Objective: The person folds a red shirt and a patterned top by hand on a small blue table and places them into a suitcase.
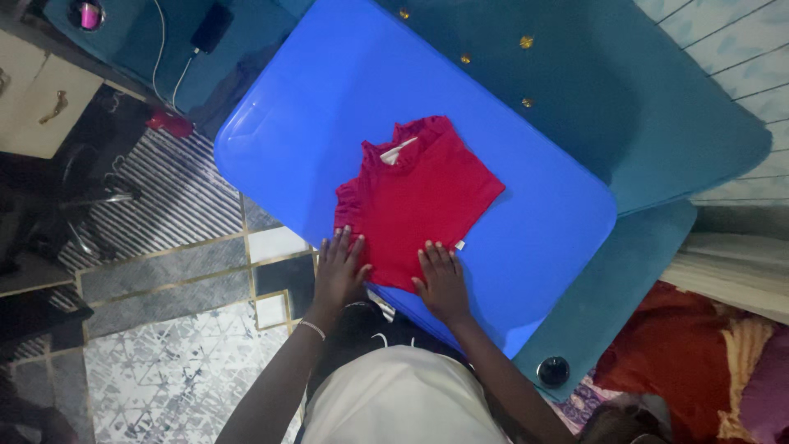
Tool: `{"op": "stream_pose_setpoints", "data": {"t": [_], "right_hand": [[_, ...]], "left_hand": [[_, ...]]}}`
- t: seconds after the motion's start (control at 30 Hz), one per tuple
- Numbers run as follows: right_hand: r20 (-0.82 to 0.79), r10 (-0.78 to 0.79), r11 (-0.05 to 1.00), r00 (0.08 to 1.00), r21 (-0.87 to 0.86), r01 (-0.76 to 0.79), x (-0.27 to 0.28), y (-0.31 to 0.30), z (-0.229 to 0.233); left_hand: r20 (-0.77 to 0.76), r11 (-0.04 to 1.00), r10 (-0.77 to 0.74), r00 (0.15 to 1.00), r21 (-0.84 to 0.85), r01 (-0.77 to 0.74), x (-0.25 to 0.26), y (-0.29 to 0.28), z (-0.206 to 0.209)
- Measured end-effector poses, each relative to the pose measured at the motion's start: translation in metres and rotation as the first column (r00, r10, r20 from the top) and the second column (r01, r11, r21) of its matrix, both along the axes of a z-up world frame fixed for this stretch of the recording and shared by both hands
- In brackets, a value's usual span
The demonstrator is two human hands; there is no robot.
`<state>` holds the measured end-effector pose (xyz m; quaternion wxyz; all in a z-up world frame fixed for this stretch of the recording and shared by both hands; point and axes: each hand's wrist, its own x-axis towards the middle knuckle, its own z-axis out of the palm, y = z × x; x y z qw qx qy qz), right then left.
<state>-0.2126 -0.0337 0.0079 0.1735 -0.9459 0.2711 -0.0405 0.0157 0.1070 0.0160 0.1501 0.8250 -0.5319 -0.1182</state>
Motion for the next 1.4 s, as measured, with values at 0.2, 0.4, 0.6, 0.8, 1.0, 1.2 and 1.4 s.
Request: {"op": "stream_pose_setpoints", "data": {"t": [0.2, 0.4, 0.6, 0.8, 1.0, 1.2, 1.4], "right_hand": [[0.128, 0.083, 0.987, 0.988, 0.124, -0.099, -0.035, 0.021, -0.003], [0.17, -0.009, 1.0, 0.985, 0.009, 0.007, -0.044, 0.044, -0.021], [0.214, -0.04, 0.998, 0.976, -0.046, 0.051, -0.038, 0.051, -0.014], [0.257, -0.137, 0.99, 0.957, 0.013, 0.138, -0.028, 0.063, -0.009], [0.217, -0.259, 0.966, 0.941, 0.084, 0.246, -0.024, 0.098, -0.002], [0.312, -0.542, 0.838, 0.78, 0.274, 0.472, -0.015, 0.106, -0.025], [0.251, -0.877, 0.451, 0.41, 0.724, 0.522, 0.015, 0.039, -0.052]], "left_hand": [[-0.127, 0.978, -0.209, 0.97, -0.032, 0.207, 0.008, 0.022, 0.022], [0.082, 0.974, -0.172, 0.982, -0.138, 0.182, 0.012, 0.036, 0.008], [-0.003, 0.94, -0.237, 0.972, -0.252, 0.229, 0.026, 0.04, 0.007], [-0.056, 0.799, -0.592, 0.804, -0.177, 0.575, 0.051, 0.036, 0.008], [-0.25, 0.818, -0.57, 0.782, -0.266, 0.51, 0.071, 0.057, 0.005], [-0.51, 0.955, -0.258, 0.82, -0.006, 0.297, 0.094, 0.035, -0.021], [-0.449, 0.982, -0.19, 0.873, -0.087, 0.169, 0.108, -0.072, -0.015]]}}
